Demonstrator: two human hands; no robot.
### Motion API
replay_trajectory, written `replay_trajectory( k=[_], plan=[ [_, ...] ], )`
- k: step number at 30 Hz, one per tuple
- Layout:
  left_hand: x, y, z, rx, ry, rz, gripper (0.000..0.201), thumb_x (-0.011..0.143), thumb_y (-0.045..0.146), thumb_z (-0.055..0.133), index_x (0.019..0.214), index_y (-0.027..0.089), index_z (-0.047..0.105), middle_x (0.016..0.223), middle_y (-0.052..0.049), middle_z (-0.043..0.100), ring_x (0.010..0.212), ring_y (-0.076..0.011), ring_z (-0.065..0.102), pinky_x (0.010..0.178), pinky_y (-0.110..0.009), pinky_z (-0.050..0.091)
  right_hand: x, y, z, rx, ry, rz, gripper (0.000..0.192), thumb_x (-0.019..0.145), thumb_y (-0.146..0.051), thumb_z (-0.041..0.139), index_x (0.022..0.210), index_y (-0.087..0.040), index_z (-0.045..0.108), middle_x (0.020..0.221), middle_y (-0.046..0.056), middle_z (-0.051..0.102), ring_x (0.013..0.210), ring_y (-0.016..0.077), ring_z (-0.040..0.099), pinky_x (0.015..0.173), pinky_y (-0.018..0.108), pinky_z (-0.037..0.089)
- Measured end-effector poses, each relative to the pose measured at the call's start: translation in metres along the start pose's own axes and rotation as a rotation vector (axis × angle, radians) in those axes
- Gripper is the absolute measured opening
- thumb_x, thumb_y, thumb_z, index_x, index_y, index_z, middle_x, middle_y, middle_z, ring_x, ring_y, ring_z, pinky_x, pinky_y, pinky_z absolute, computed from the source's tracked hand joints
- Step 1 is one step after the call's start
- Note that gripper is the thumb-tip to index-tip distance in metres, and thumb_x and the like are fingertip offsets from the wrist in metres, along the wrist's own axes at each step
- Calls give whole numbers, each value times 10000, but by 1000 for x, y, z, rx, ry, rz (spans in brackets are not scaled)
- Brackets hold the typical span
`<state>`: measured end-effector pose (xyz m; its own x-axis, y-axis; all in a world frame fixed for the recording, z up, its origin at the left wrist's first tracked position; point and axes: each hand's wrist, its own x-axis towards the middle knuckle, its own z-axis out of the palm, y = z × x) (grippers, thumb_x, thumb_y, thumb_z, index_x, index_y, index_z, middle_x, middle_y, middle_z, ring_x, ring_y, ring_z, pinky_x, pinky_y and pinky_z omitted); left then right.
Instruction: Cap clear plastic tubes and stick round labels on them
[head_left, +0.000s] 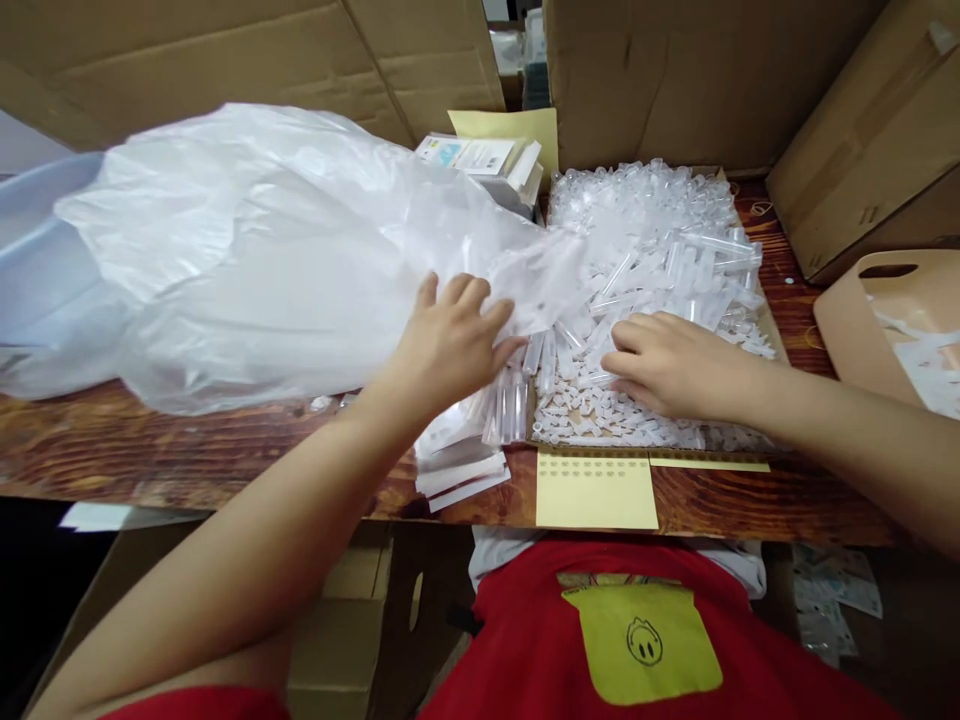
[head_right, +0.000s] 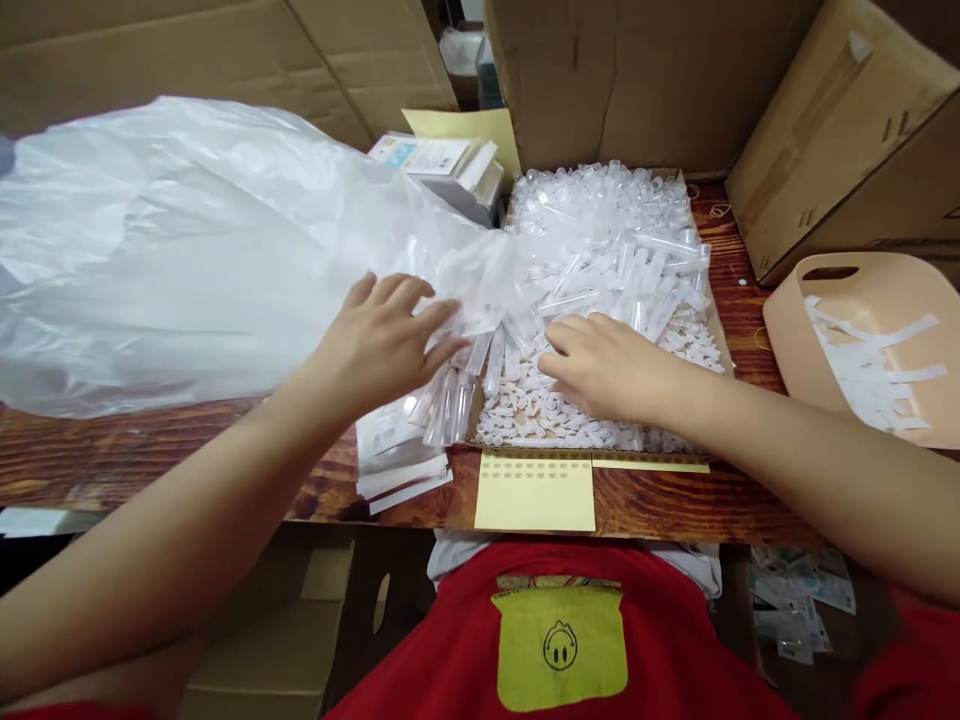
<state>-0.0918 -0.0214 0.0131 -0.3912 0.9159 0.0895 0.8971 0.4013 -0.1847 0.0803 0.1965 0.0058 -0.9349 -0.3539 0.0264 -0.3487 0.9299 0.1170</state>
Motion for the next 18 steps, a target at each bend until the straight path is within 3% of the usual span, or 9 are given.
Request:
replay_trajectory(
  k=[3,7,11,14,16,18],
  plan=[
    [4,-18,5,9,15,-153,431,1008,486,515,1270,174,657,1336,-212,598,1346,-420,507,1130,-664,371,9,5,1,-114,-115,49,184,906,-45,522,857,-157,660,869,110,611,871,248,526,730,355,263],
    [5,-31,5,-3,38,-265,329,982,395,555,1220,185,644,1341,-214,586,1335,-427,505,1076,-650,421,14,13,-13,-207,-161,172,242,833,11,489,884,-142,669,862,127,613,869,278,552,734,378,245],
    [10,-40,1,-46,90,-357,168,950,322,599,1065,203,630,1270,-175,615,1308,-400,523,1157,-653,348,32,4,-19,-40,-139,70,195,895,-76,547,1018,-151,679,944,106,624,888,250,559,766,358,291],
    [15,-46,-13,-102,136,-429,73,918,209,612,987,188,601,1274,-149,603,1310,-351,538,1171,-535,394,48,0,-13,38,-164,8,170,966,-182,570,1081,-159,693,1041,120,629,897,233,555,761,335,308],
    [17,-52,-27,-106,205,-550,89,897,173,634,976,157,595,1289,-170,595,1310,-346,546,1135,-471,439,54,3,-9,9,-205,33,183,957,-175,580,1088,-164,707,1060,130,624,907,243,560,746,335,298],
    [19,-61,-40,-114,298,-703,119,894,174,651,990,145,586,1258,-165,626,1276,-350,578,1129,-487,436,58,9,-9,-40,-212,74,225,924,-128,580,1102,-166,711,1053,134,621,918,257,566,736,340,283]
  ],
)
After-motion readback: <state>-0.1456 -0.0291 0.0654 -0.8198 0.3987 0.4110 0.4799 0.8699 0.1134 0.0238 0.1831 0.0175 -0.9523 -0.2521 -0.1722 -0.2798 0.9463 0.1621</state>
